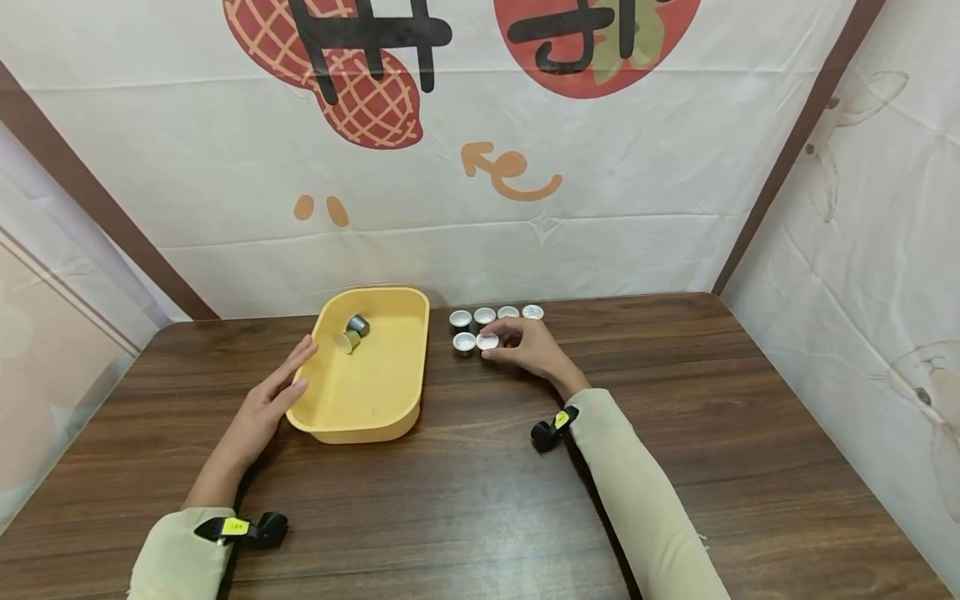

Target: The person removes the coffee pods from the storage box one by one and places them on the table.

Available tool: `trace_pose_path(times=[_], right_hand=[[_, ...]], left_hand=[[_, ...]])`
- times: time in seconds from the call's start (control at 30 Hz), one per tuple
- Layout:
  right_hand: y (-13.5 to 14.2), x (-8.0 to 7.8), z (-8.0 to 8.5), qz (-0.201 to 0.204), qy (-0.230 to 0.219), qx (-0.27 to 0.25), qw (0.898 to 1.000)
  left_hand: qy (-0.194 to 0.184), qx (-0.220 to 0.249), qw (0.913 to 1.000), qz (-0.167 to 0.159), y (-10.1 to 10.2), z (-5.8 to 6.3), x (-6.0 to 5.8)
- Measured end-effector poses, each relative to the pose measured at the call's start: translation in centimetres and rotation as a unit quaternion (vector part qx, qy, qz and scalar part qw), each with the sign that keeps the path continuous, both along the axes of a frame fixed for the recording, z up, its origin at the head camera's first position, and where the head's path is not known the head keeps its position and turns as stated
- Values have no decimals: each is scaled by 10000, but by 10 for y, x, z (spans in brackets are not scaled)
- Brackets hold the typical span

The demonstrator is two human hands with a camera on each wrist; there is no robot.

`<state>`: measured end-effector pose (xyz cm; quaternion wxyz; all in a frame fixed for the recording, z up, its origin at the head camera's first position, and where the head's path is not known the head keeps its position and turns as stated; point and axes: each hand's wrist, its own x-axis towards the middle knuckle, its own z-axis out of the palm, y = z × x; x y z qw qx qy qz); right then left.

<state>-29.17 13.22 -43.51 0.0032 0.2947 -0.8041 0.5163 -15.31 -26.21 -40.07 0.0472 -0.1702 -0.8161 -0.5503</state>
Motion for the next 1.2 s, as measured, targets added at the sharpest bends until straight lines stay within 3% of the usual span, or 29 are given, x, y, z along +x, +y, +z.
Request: trace_pose_path(times=[0.33, 0.5, 0.57, 0.73, 1.2], right_hand=[[4, -4, -8, -152, 72, 89, 9998], [0, 11, 11, -113, 161, 210, 9996], [0, 11, 11, -131, 149, 216, 9996], [5, -5, -7, -203, 113, 209, 9995], [6, -3, -8, -105, 113, -91, 9998]], left_hand=[[-21, 9, 10000, -19, 1, 0, 0], [38, 54, 10000, -49, 0, 0, -1], [53, 40, 10000, -42, 0, 0, -1], [32, 12, 10000, -27, 0, 0, 0], [33, 7, 10000, -29, 0, 0, 0]])
